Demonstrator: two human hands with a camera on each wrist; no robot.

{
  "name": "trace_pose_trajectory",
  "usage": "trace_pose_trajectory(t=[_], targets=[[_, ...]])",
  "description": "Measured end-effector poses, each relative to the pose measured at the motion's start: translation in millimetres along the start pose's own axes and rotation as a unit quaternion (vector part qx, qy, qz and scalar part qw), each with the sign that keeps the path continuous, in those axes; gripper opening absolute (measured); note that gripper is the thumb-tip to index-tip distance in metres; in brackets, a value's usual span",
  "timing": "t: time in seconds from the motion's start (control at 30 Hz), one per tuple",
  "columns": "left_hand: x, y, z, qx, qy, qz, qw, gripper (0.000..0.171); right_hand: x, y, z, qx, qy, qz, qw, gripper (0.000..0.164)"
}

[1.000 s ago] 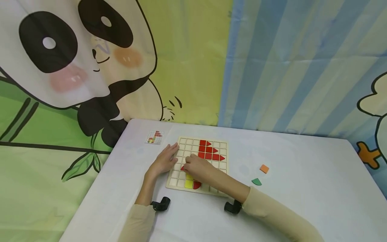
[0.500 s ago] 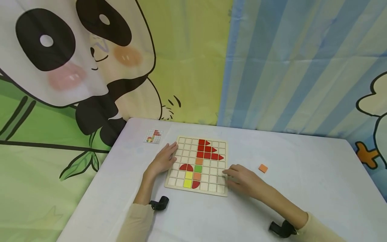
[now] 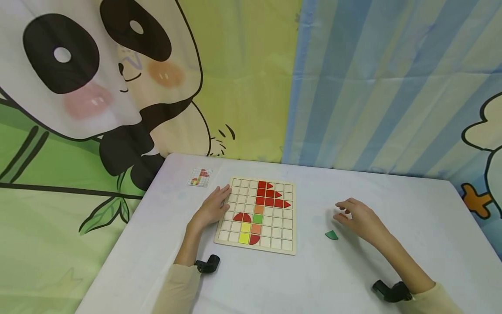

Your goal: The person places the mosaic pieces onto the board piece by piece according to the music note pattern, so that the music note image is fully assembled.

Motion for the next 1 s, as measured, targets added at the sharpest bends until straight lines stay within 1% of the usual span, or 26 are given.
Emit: trace_pose_trajectory(t=[0.2, 0.43, 0.47, 0.63, 0.8, 0.9, 1.0], targets=[[-0.3, 0.5, -0.3, 0.003, -0.001, 0.001, 1.0, 0.055, -3, -1, 10, -0.018, -0.003, 0.0, 1.0, 0.021], [-0.5, -0.8, 0.0, 0.008, -0.011, 0.003, 0.9999, 0.056, -9, -7, 14, -0.024, -0.034, -0.027, 0.999, 0.008], [-0.7, -0.8, 0.1, 0.01, -0.013, 0.004, 0.9999, 0.056, -9, -8, 15, -0.024, -0.033, -0.029, 0.999, 0.008], [-1.8, -0.8, 0.2, 0.01, -0.013, 0.008, 0.9998, 0.055, -8, -11, 15, -0.03, -0.019, -0.026, 0.999, 0.008], [-2.3, 0.1, 1.1, 0.005, -0.01, 0.008, 0.9999, 0.056, -5, -11, 15, -0.04, -0.012, -0.013, 0.999, 0.01], [-1.8, 0.2, 0.9, 0.005, -0.01, 0.007, 0.9999, 0.056, -1, -9, 13, -0.023, -0.012, -0.015, 1.0, 0.01], [-0.3, -0.4, -0.4, 0.007, -0.013, 0.005, 0.9999, 0.056, 3, -6, 7, 0.003, -0.013, -0.014, 1.0, 0.011]])
Point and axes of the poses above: each hand's wrist, its own x-axis towards the middle knuckle, its own y-axis out of the back of the hand, z = x × y, the point moved 1 cm from there along x, towards the middle knuckle, and after that the axes turned 6 degrees about -y, right-handed, at the moved point
